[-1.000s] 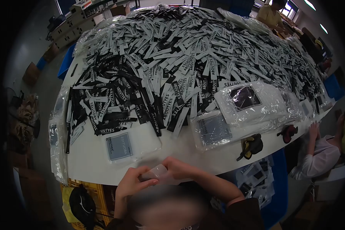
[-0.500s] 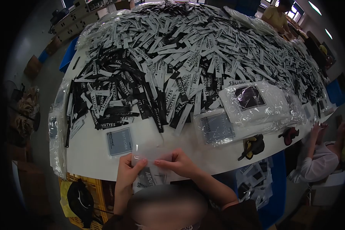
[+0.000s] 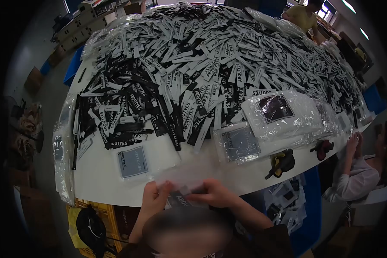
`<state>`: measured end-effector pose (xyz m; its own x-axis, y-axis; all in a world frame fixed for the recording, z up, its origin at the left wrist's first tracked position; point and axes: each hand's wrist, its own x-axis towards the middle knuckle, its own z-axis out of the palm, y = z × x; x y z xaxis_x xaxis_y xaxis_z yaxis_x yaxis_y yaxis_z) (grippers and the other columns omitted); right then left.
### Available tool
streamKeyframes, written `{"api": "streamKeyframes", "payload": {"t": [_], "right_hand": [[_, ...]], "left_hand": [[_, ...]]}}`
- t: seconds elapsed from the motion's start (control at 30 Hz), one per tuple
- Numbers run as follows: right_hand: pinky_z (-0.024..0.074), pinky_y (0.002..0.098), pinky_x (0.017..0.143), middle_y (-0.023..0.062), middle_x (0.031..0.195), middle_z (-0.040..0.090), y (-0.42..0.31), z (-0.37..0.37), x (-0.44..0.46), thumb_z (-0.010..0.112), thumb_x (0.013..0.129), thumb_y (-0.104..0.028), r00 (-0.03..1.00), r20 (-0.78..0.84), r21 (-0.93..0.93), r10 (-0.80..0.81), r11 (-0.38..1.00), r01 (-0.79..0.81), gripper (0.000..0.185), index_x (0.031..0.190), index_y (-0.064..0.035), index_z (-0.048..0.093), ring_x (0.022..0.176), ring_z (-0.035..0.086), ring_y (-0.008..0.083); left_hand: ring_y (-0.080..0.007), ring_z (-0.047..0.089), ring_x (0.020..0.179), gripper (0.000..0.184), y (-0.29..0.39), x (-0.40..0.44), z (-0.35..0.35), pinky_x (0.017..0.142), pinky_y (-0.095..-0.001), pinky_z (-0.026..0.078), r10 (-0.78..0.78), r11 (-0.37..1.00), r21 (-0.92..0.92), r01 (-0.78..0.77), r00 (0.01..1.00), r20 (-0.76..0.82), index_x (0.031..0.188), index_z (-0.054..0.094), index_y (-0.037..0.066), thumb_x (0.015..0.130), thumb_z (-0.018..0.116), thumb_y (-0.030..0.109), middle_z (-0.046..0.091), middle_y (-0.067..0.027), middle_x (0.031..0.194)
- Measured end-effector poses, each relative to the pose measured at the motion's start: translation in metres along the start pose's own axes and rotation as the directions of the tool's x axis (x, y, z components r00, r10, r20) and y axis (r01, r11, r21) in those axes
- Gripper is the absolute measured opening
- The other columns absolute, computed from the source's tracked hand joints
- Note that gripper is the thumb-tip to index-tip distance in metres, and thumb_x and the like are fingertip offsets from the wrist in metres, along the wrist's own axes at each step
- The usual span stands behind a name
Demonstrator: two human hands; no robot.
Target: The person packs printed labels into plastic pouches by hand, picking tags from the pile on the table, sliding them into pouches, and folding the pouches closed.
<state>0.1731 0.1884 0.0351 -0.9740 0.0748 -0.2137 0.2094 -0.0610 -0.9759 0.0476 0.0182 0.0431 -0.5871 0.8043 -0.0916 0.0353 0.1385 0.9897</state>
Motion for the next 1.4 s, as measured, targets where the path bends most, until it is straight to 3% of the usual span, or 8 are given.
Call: {"api": "streamKeyframes", "payload": {"t": [0.23,0.4,0.63,0.87,1.07,1.27,1.37,1.4], "right_hand": [[0.0491,0.0356,0.07,0.0132,0.089,0.065,-0.062,-0.06,-0.095,0.07,0.072,-0.012,0.91,-0.191,-0.813,0.367,0.46,-0.356,0.03,0.101,-0.0035,0.064,0.081,0.063,0.0293],[0.0448,0.0363,0.086,0.0107,0.109,0.059,-0.05,-0.064,-0.041,0.07,0.07,-0.014,0.977,-0.158,-0.838,-0.143,0.543,-0.056,0.042,0.109,-0.0067,0.059,0.101,0.056,0.0283],[0.0365,0.0401,0.09,0.0083,0.093,0.056,0.0,-0.063,0.108,0.055,0.072,-0.006,0.884,0.2,-0.976,-0.422,-0.169,0.14,0.017,0.089,-0.0037,0.058,0.098,0.05,0.0236],[0.0364,0.0397,0.091,0.0068,0.087,0.056,0.002,-0.068,0.131,0.058,0.069,-0.004,0.847,0.248,-0.969,-0.471,-0.13,0.211,0.019,0.088,-0.0034,0.057,0.09,0.054,0.0253],[0.0518,0.0252,0.062,0.0086,0.08,0.062,0.001,-0.031,0.081,0.056,0.088,-0.002,0.525,-0.484,-0.41,-0.7,0.712,0.57,0.005,0.09,-0.0013,0.052,0.072,0.061,0.012],[0.0397,0.0214,0.051,0.0054,0.075,0.056,0.058,0.012,0.041,0.059,0.087,-0.008,0.711,-0.655,0.103,-0.255,0.902,0.419,0.014,0.095,-0.0018,0.049,0.058,0.05,0.0092],[0.0391,0.0217,0.052,0.0035,0.073,0.054,0.048,0.023,0.04,0.058,0.088,-0.009,0.386,-0.637,-0.319,-0.667,0.685,0.655,0.01,0.09,-0.0024,0.051,0.058,0.046,0.0077],[0.0379,0.0183,0.052,0.0017,0.07,0.055,0.05,0.026,0.035,0.061,0.085,-0.004,0.588,-0.666,-0.15,-0.46,0.854,0.498,0.006,0.086,-0.0014,0.056,0.06,0.048,0.0048]], "left_hand": [[-0.0241,0.06,0.085,0.027,-0.022,0.014,-0.001,0.075,-0.0314,0.046,0.239,0.953,0.208,-0.22,0.968,-0.072,0.107,0.058,0.001,0.084,0.059,0.013,0.062,-0.0133,0.093],[-0.0316,0.053,0.106,0.038,-0.042,0.027,-0.011,0.089,-0.0389,0.041,0.423,0.795,0.571,-0.204,0.861,-0.282,0.111,0.057,0.003,0.076,0.066,0.013,0.056,-0.0143,0.114],[-0.0341,0.044,0.12,0.055,-0.065,0.029,-0.012,0.1,-0.0432,0.033,0.418,0.697,0.708,-0.116,0.868,-0.269,0.119,0.051,0.002,0.069,0.072,0.013,0.048,-0.0157,0.129],[-0.0321,0.049,0.117,0.061,-0.065,0.03,-0.014,0.098,-0.04,0.037,0.4,0.779,0.611,-0.137,0.86,-0.318,0.118,0.053,0.001,0.062,0.075,0.006,0.053,-0.017,0.124],[-0.0319,0.048,0.118,0.06,-0.062,0.029,-0.015,0.099,-0.0403,0.037,0.369,0.774,0.622,-0.119,0.883,-0.29,0.119,0.053,0.0,0.064,0.075,0.008,0.051,-0.0167,0.126],[-0.0319,0.048,0.117,0.056,-0.046,0.025,-0.036,0.095,-0.0364,0.041,0.231,0.808,0.581,-0.095,0.959,-0.164,0.122,0.05,0.0,0.071,0.072,0.011,0.05,-0.0161,0.128],[-0.0317,0.051,0.114,0.052,-0.045,0.024,-0.041,0.091,-0.0344,0.044,0.193,0.885,0.457,-0.09,0.963,-0.185,0.123,0.049,0.001,0.075,0.069,0.009,0.049,-0.0157,0.128],[-0.0317,0.051,0.114,0.052,-0.044,0.022,-0.04,0.091,-0.0344,0.044,0.191,0.883,0.46,-0.09,0.965,-0.178,0.123,0.049,0.001,0.075,0.069,0.009,0.049,-0.0157,0.128]]}}
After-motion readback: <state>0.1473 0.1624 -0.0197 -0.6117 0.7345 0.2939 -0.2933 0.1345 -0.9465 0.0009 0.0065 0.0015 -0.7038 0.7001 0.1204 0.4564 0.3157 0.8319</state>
